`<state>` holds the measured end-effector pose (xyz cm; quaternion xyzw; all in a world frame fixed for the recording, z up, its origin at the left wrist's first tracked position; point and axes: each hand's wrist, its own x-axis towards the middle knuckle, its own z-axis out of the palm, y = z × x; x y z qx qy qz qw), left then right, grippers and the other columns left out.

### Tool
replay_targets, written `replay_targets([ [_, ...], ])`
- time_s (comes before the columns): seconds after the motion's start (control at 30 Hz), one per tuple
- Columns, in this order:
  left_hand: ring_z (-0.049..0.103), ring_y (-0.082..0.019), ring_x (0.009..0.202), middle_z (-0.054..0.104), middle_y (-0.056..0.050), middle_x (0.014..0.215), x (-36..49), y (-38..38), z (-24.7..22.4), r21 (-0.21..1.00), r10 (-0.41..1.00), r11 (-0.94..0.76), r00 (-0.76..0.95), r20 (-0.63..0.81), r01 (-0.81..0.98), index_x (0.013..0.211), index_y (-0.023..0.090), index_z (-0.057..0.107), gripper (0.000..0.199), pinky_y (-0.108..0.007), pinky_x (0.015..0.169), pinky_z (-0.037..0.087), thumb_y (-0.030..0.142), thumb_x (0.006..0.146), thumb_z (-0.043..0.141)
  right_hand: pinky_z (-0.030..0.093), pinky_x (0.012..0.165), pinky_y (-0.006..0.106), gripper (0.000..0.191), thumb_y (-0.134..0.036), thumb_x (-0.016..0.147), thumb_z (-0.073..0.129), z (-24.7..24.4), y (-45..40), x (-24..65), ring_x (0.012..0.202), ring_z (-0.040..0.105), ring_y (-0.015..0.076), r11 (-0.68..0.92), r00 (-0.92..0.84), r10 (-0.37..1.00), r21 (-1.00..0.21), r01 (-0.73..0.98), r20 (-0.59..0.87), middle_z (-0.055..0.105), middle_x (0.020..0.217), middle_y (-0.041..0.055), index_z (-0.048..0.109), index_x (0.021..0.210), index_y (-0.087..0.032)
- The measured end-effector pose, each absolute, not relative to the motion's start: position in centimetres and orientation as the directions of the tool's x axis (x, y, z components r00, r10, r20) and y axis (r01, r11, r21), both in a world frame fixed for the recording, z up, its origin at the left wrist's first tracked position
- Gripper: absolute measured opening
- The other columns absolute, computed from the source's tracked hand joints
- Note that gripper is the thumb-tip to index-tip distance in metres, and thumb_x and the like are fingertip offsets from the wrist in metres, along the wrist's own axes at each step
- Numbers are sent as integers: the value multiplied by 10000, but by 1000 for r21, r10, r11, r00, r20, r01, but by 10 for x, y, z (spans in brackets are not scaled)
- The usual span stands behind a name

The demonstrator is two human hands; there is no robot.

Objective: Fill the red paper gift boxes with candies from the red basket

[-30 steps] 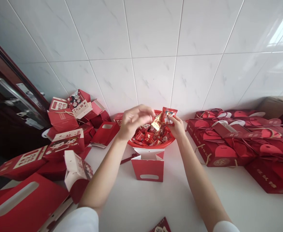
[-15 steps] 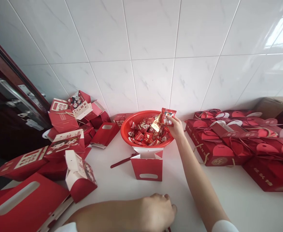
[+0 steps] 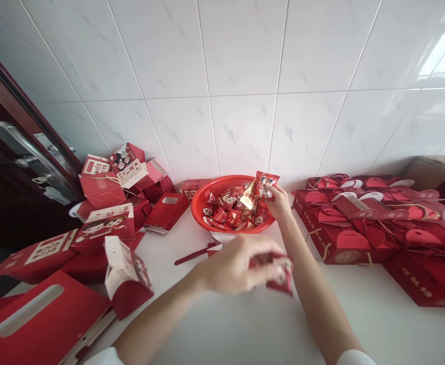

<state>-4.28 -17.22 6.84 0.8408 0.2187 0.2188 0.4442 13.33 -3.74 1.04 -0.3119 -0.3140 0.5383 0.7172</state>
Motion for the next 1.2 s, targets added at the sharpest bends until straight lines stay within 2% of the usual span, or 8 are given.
replay_targets([
  [0.13,731,-200,835,747,-52,903,-59,-144,83,925,828,-372,475,297,71,993,170,700,253,-305,783,602,403,896,679,577,659,301,209,-305,609,828,16,-40,137,794,681,202,182,161,981,-785,-592,107,716,773,3,690,735,-212],
  [0.3,708,-190,799,705,-23,821,-76,-123,74,920,888,-377,324,326,109,853,163,685,278,-295,763,587,432,822,750,578,660,289,231,-339,657,820,41,-61,140,773,673,185,184,17,976,-783,-595,216,736,838,10,727,833,-221],
  [0.43,688,-173,766,690,-16,802,-93,-128,80,869,860,-457,343,378,190,803,165,673,241,-259,703,561,394,829,742,556,640,277,184,-302,676,834,65,-88,135,687,653,160,292,22,942,-787,-543,335,710,772,2,719,788,-212],
  [0.63,690,-180,768,732,-20,804,-115,-148,96,731,756,-602,524,391,323,824,190,724,136,-274,736,556,319,863,704,576,742,361,171,-277,690,846,83,-119,131,846,703,235,377,41,912,-792,-480,409,720,836,21,724,801,-229],
  [0.77,692,-195,862,736,-35,913,-113,-150,93,602,701,-683,604,380,414,831,208,741,100,-294,792,558,285,863,685,576,746,368,216,-345,686,858,86,-129,132,825,704,236,448,37,876,-783,-431,481,722,842,31,756,830,-221],
  [0.9,686,-211,990,713,-45,1113,-113,-147,93,537,707,-676,649,281,504,980,226,748,149,-309,852,547,289,876,662,576,766,363,212,-377,717,844,89,-135,131,810,695,217,505,38,848,-783,-362,529,729,849,19,755,857,-246],
  [0.97,680,-213,1030,693,-43,1180,-117,-146,95,523,717,-657,664,212,543,951,232,755,151,-303,865,537,300,900,630,577,815,379,218,-378,742,831,90,-137,130,864,700,226,525,23,835,-784,-332,550,743,896,19,754,908,-259],
  [1.2,683,-232,1070,730,-32,1176,-126,-133,87,516,746,-575,666,12,635,1061,272,778,245,-311,918,507,383,906,625,573,810,373,201,-371,812,796,85,-139,127,910,699,232,591,-37,791,-779,-212,610,754,965,27,753,974,-262],
])
